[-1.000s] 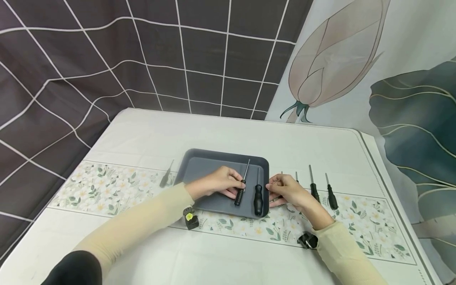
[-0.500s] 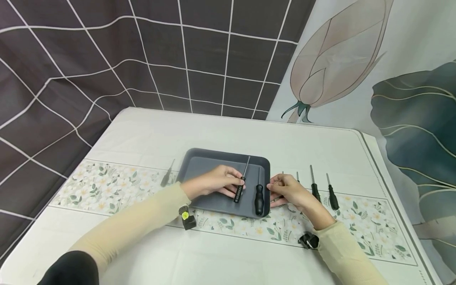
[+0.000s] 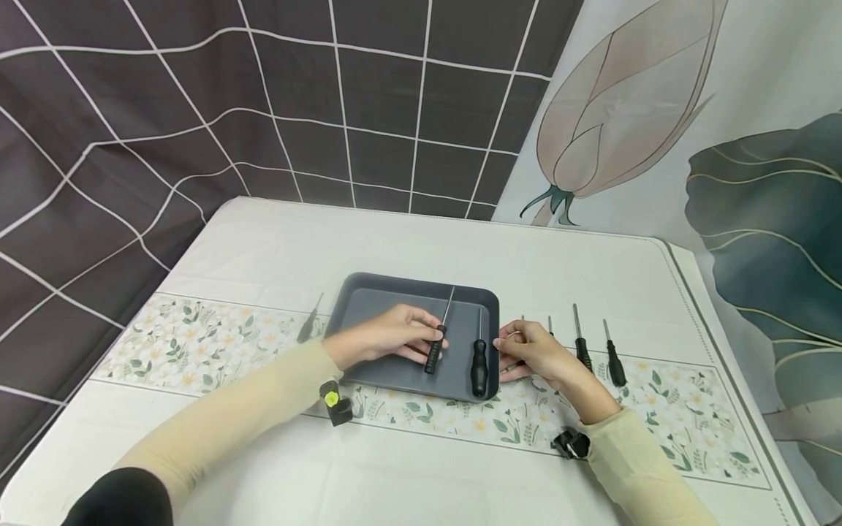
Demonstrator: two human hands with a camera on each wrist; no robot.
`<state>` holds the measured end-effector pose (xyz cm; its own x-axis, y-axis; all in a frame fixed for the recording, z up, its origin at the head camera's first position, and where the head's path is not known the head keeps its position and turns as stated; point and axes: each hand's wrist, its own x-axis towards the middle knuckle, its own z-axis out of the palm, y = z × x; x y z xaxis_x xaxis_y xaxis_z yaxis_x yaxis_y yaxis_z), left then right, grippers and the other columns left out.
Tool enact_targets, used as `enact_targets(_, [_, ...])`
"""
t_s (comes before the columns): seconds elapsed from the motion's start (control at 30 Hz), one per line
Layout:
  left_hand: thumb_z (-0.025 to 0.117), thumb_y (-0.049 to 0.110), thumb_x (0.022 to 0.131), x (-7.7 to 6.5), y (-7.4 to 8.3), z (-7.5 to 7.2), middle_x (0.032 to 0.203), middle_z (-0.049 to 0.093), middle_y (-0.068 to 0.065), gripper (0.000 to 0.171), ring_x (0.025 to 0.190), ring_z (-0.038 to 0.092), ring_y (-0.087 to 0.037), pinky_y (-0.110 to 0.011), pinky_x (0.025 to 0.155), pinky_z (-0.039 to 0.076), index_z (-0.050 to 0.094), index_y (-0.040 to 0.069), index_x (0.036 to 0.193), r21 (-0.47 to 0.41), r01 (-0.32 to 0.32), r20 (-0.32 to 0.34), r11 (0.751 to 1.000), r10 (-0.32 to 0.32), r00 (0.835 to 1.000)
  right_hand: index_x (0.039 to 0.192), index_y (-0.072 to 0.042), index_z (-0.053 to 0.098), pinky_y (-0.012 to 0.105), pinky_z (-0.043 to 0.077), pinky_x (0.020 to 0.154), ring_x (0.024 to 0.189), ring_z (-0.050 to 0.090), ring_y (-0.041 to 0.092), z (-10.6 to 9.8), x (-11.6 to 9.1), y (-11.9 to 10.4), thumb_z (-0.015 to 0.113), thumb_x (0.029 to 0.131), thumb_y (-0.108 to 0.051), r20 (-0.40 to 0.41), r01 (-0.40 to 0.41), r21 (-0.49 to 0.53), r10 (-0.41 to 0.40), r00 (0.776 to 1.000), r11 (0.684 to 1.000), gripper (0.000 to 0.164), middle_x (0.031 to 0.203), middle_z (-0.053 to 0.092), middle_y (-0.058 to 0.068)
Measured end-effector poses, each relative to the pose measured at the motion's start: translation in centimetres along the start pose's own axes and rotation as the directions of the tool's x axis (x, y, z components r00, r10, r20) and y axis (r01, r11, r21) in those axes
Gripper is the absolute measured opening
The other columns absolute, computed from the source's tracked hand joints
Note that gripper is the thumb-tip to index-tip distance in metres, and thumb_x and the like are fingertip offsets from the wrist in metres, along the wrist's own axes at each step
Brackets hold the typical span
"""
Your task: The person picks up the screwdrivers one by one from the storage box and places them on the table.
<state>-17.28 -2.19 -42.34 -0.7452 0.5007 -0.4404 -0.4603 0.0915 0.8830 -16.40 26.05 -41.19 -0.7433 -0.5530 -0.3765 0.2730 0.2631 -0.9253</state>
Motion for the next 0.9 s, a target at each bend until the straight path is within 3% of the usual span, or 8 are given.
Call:
enact_targets(0.5, [0.057, 0.009, 0.103, -1.1, 0.0, -1.7, 0.114, 0.071, -0.016, 0.037, 0.097, 0.072, -0.028, -0.036, 0.080, 0.064, 0.053, -0.004, 0.138, 0.015, 0.002, 0.013, 1.000, -0.002, 1.000, 0.128, 0.021, 0.029, 0.038, 0.065, 0.075, 0.077, 0.066, 0.017, 0.1, 0.0, -0.1, 0.045, 0.106, -0.005, 0.014, 0.000, 0.016, 0.000, 1.000, 1.000, 0.037, 0.089, 0.059, 0.010])
enact_targets(0.9, [0.057, 0.009, 0.102, -1.7, 0.1, -2.6, 0.117, 0.070, -0.015, 0.042, 0.098, 0.071, -0.027, -0.036, 0.082, 0.063, 0.048, -0.004, 0.142, 0.017, -0.002, 0.003, 1.000, 0.002, 1.000, 0.128, 0.021, 0.030, 0.038, 0.065, 0.075, 0.077, 0.065, 0.018, 0.0, 0.0, -0.1, 0.045, 0.106, -0.005, 0.016, 0.002, 0.017, -0.002, 1.000, 1.000, 0.036, 0.089, 0.058, 0.011])
